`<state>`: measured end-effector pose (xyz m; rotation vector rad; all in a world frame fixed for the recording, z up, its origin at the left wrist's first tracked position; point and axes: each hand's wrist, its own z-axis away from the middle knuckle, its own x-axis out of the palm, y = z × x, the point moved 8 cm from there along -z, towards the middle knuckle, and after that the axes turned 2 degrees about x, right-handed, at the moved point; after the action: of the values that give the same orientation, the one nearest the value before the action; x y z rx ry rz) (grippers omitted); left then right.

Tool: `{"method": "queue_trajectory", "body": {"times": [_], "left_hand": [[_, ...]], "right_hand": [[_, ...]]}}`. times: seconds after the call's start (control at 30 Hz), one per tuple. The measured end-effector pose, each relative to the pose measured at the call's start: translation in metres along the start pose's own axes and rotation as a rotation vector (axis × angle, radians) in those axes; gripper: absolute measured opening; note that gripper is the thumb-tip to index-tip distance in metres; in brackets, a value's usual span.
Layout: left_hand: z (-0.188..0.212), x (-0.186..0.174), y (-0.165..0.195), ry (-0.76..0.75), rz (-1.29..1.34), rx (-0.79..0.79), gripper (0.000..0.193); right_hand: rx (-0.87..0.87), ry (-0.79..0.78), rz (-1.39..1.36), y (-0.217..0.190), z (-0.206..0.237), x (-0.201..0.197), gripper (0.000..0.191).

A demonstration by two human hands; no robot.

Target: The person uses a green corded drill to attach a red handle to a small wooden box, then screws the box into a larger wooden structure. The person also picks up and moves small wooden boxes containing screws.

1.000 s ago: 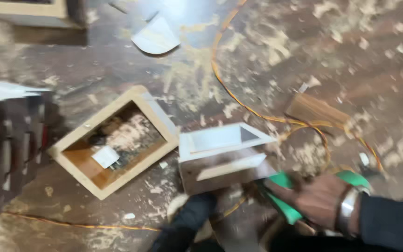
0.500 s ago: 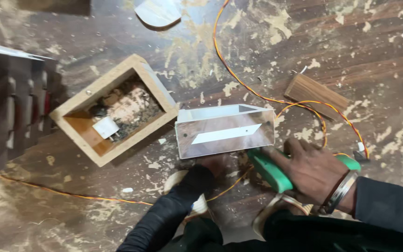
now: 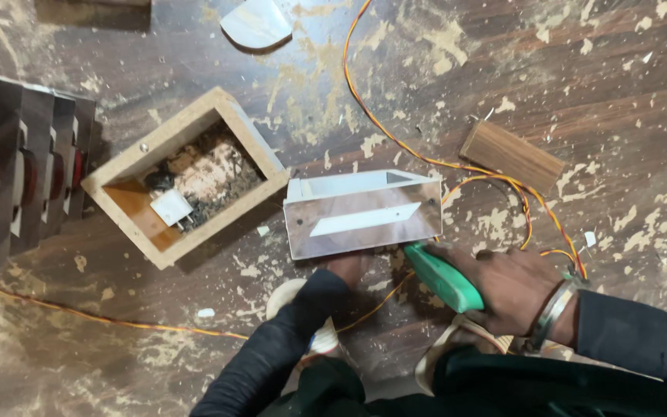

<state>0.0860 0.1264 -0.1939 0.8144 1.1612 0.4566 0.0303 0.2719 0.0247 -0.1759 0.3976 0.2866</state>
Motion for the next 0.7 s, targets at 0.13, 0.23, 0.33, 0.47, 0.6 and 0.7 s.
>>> {"method": "queue_trajectory", "body": {"times": [0.13, 0.23, 0.33, 0.47, 0.6, 0.7], "left_hand": [[0.009, 0.021, -0.016, -0.321, 0.104, -0.279, 0.036], [0.009, 0.012, -0.007, -0.251, 0.1, -0.2, 0.038], [0.006, 0.002, 0.0, -0.077, 0.054, -0.09, 0.04], [0.006, 0.02, -0.007, -0.155, 0.034, -0.116, 0.031], [0.009, 0.026, -0.015, -0.198, 0.03, -0.181, 0.03], [0.012, 0.018, -0.015, -0.161, 0.036, -0.208, 0.03]], "right_hand": [[0.025, -0.033, 0.056, -0.004, -0.002, 0.004, 0.108], [0.006, -0.015, 0.096, -0.008, -0.002, -0.001, 0.115], [0.013, -0.053, 0.094, -0.01, 0.001, -0.002, 0.116], [0.038, -0.027, 0.088, -0.009, 0.002, -0.009, 0.106], [0.059, -0.06, 0.103, -0.001, 0.002, -0.005, 0.089], [0.014, 0.01, -0.029, 0.003, 0.005, -0.007, 0.1]]}}
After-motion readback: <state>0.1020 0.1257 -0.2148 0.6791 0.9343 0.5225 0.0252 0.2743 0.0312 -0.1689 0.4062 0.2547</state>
